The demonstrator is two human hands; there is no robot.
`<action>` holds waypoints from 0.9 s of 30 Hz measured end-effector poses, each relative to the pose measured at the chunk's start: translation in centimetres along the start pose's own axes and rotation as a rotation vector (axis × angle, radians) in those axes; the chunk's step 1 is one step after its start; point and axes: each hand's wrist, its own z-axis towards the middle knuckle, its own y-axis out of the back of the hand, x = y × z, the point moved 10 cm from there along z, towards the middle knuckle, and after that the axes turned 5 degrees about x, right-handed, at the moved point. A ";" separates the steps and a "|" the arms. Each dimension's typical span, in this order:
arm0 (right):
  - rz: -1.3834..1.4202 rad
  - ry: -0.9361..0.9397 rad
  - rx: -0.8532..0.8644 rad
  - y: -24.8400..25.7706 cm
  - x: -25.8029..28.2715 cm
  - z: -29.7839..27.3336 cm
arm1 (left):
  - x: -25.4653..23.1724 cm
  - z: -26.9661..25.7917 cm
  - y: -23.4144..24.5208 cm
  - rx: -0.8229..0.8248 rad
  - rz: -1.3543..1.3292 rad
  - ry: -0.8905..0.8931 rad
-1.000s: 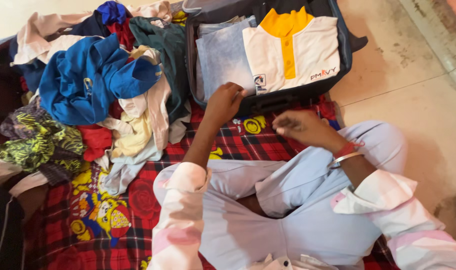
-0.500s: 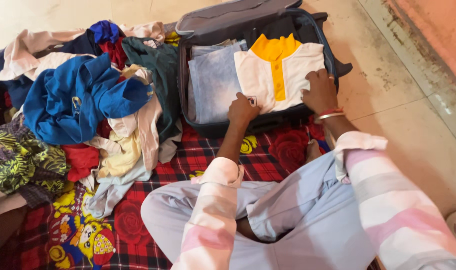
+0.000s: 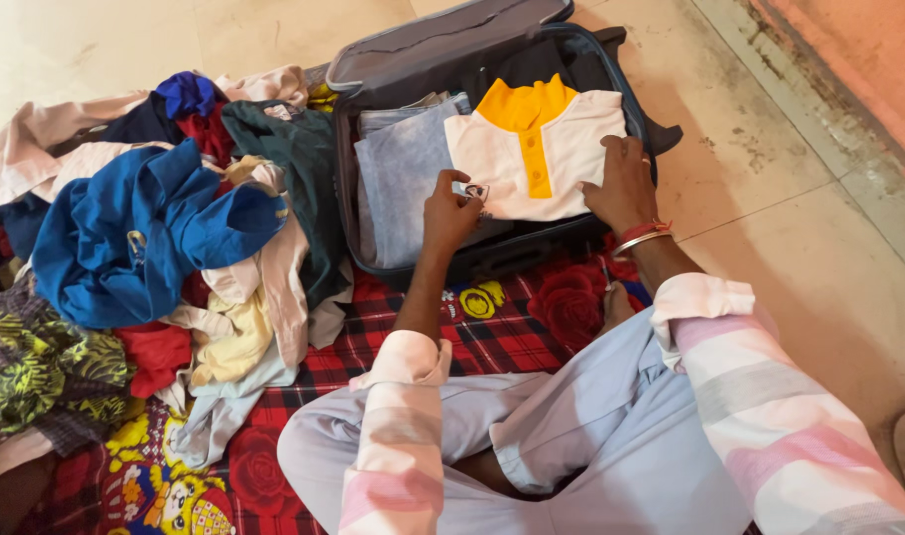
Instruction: The person packs clothing items from a pile into a blue suitcase by hand while sitting on a mat on the floor. They fold garments and arrange them inside the luggage.
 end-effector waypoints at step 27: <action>-0.172 -0.266 0.221 0.0 -2.4 0.5 | -2.5 -3.4 -0.8 0.014 0.261 -0.380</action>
